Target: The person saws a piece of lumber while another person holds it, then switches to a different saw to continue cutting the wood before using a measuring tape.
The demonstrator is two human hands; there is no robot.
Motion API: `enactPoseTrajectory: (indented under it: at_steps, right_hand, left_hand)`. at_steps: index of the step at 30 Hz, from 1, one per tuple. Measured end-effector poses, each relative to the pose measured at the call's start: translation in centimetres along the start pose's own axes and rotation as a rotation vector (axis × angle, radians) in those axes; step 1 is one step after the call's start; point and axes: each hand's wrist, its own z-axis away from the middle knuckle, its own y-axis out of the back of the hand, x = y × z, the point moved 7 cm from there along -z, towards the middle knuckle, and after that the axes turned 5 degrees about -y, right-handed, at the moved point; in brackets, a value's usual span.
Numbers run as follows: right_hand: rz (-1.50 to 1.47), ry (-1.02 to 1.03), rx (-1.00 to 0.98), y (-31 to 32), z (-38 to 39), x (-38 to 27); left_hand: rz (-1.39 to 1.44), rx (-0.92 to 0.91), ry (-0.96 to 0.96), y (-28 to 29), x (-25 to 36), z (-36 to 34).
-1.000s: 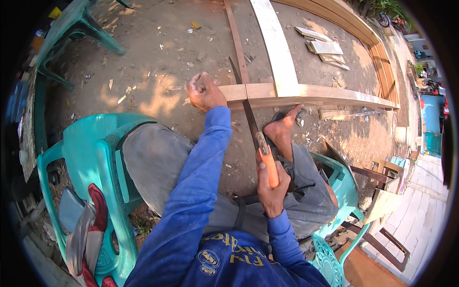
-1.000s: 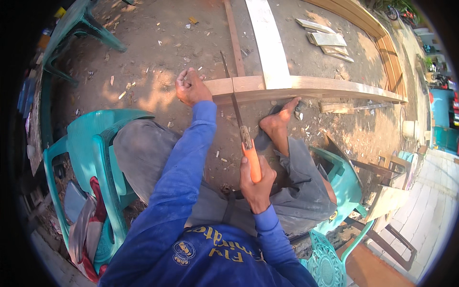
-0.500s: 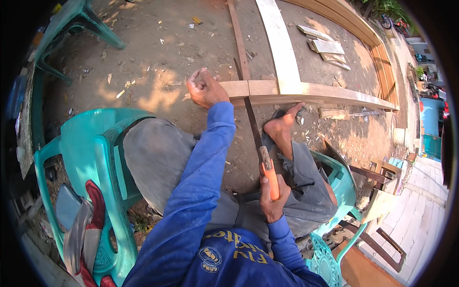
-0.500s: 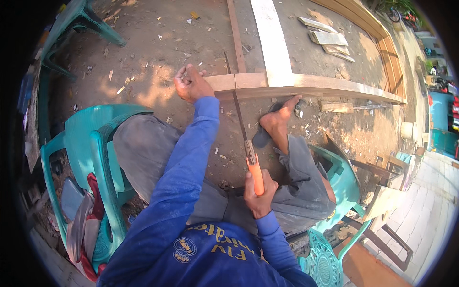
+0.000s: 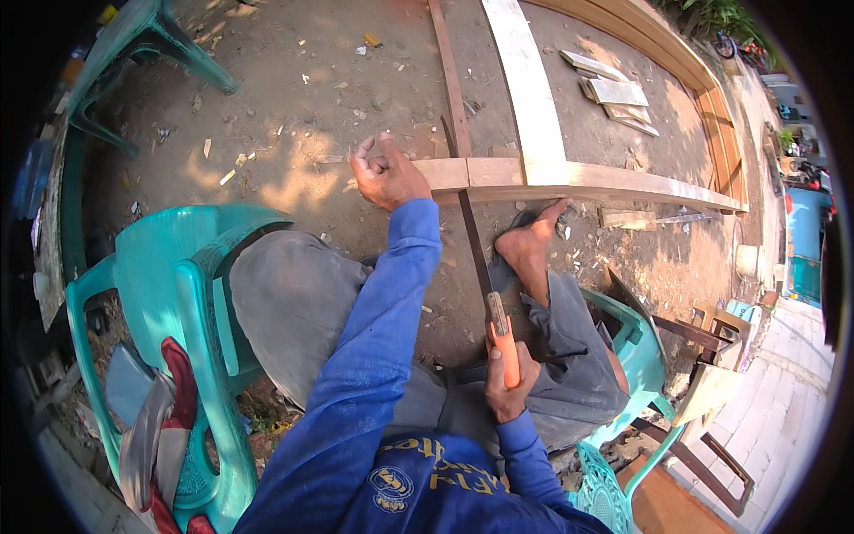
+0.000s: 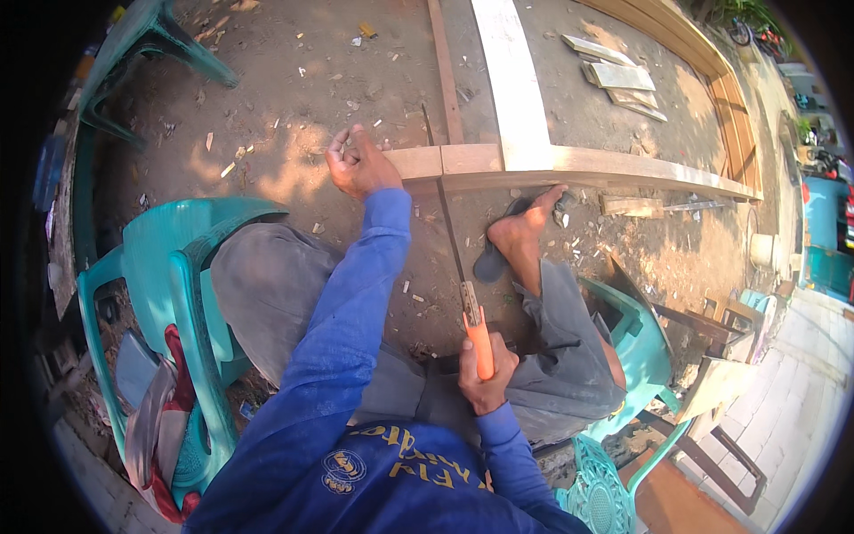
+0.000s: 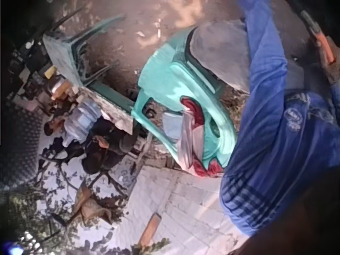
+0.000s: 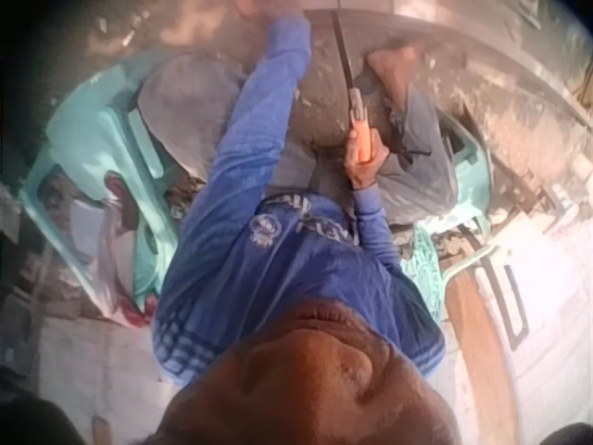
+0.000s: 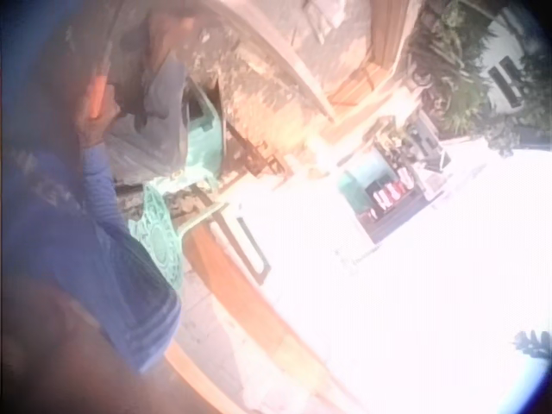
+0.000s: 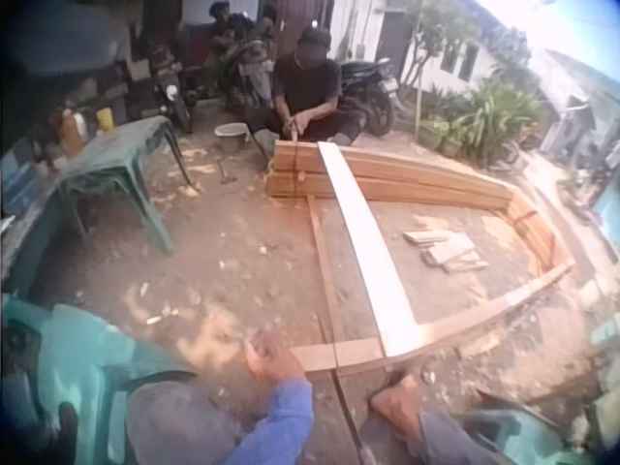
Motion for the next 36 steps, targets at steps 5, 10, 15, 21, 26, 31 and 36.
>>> enactPoseTrajectory:
  at_steps: [5, 10, 15, 21, 26, 31, 36]
  right_hand:
    - [-0.174, 0.119, 0.113, -8.7, -11.3, 2.7]
    - [-0.292, 0.021, 0.071, -9.0, -10.8, 1.9]
    - [-0.394, -0.168, -0.129, -8.9, -11.1, 2.0]
    - [-0.221, -0.337, -0.097, -2.0, -3.4, -1.9]
    - [-0.143, -0.310, -0.065, 2.5, 0.6, -4.1]
    - [-0.251, -0.210, 0.003, -5.7, -12.6, -0.3]
    - [-0.080, -0.188, -0.085, -3.4, -5.3, -1.6]
  left_hand:
    - [-0.095, -0.056, -0.031, -0.8, 0.7, 0.4]
    - [-0.104, -0.065, -0.100, -0.4, 1.1, -0.2]
    - [-0.148, -0.046, -0.146, -0.9, 1.3, -0.1]
    - [-0.137, -0.023, -0.073, 0.2, 0.2, -0.7]
    - [-0.130, -0.003, -0.096, 0.5, 0.2, 0.0]
    - [-0.127, -0.098, -0.012, -1.5, 0.5, 1.9]
    - [-0.101, 0.002, -0.002, 0.9, 0.1, -1.3]
